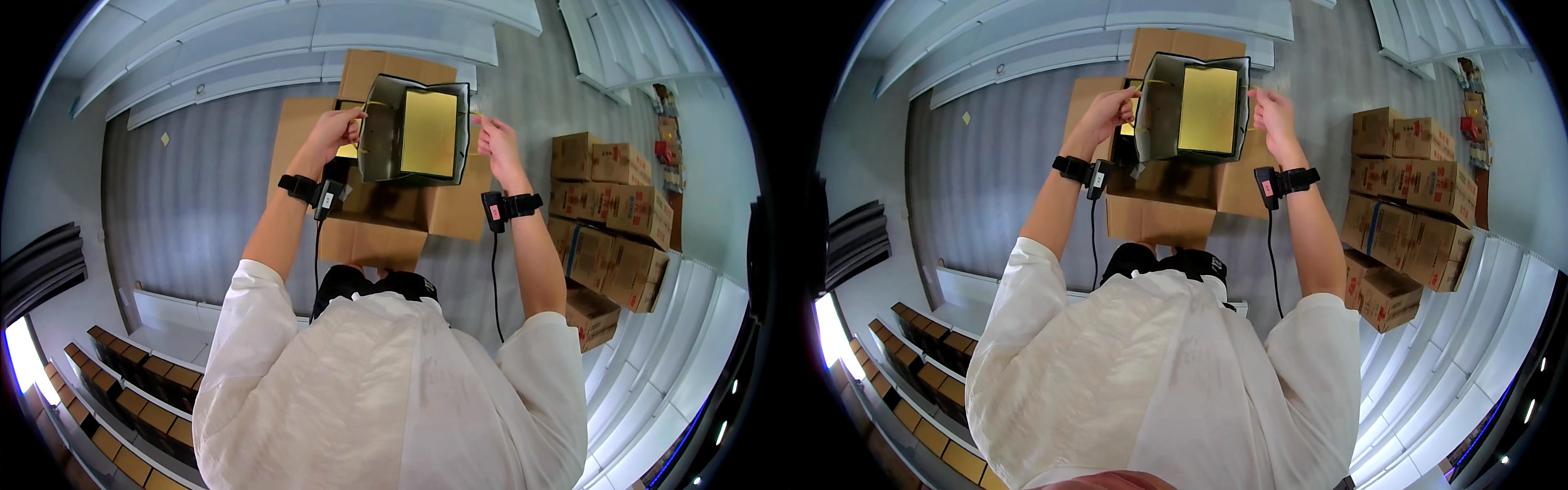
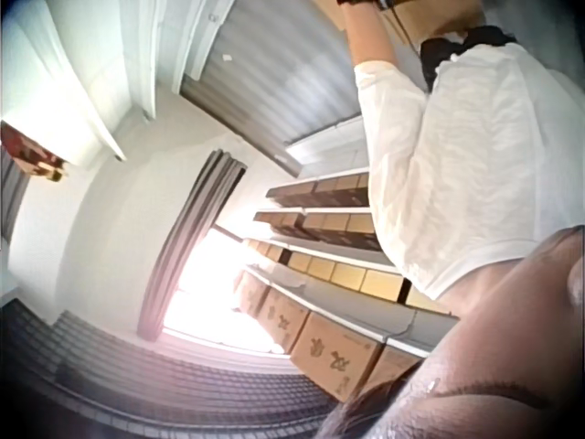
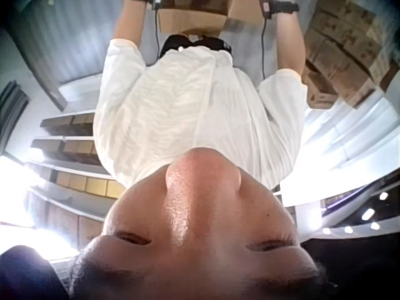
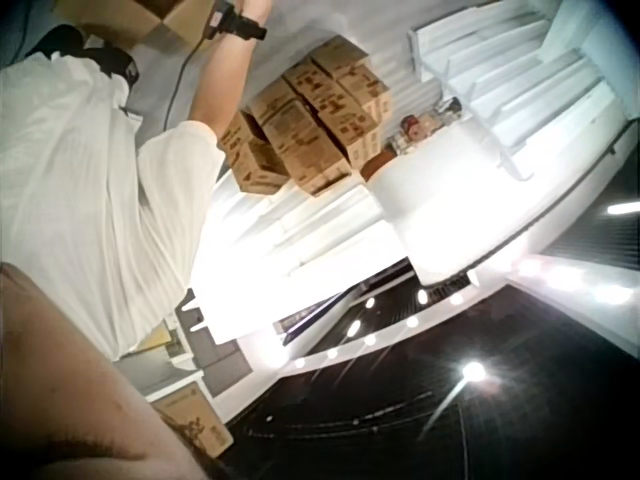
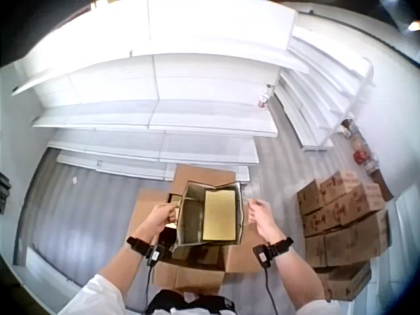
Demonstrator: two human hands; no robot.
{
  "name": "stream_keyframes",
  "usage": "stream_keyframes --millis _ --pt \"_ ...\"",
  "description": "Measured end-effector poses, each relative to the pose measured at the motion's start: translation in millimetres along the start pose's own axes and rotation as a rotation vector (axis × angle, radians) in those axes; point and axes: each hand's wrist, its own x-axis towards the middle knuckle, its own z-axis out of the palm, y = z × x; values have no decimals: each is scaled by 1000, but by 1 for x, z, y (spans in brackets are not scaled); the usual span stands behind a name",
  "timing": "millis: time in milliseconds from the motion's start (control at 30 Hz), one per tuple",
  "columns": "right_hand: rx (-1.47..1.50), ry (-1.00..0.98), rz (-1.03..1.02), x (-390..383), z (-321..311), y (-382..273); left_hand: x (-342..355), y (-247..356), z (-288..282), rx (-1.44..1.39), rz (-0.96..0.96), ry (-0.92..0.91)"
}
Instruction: The person places green product boxes into a larger cardboard box, closes and seals it with tape, then opens another sealed box to remove and restack green product boxes onto a shelf.
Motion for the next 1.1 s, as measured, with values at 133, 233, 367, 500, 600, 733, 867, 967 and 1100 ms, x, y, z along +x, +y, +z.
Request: stream_keyframes --millis 133,233,367,500,600,733,867,967,1100 --pt "0 34 2 -1 3 5 -20 52 26 -23 144 -92" --pt "22 75 -74 -4 11 -3 -28 60 38 42 241 -119" --pt "75 40 -172 -5 17 -10 -33 68 45 137 254 -127" --pt "61 -45 -152 -26 38 -33 -46 65 57 197 346 -109" --pt "21 -129 -168 -39 50 -50 -65 76 60 173 354 -118" --pt "-97 -256 -233 -59 76 -79 -111 89 65 172 372 -127" --pt "-127 -434 -283 -89 116 -102 -176 96 66 153 399 -3" --pt "-189 -556 -293 -108 140 -115 -229 93 63 46 461 121" --pt "-298 -786 -375 -111 178 -128 -300 78 67 -97 613 230"
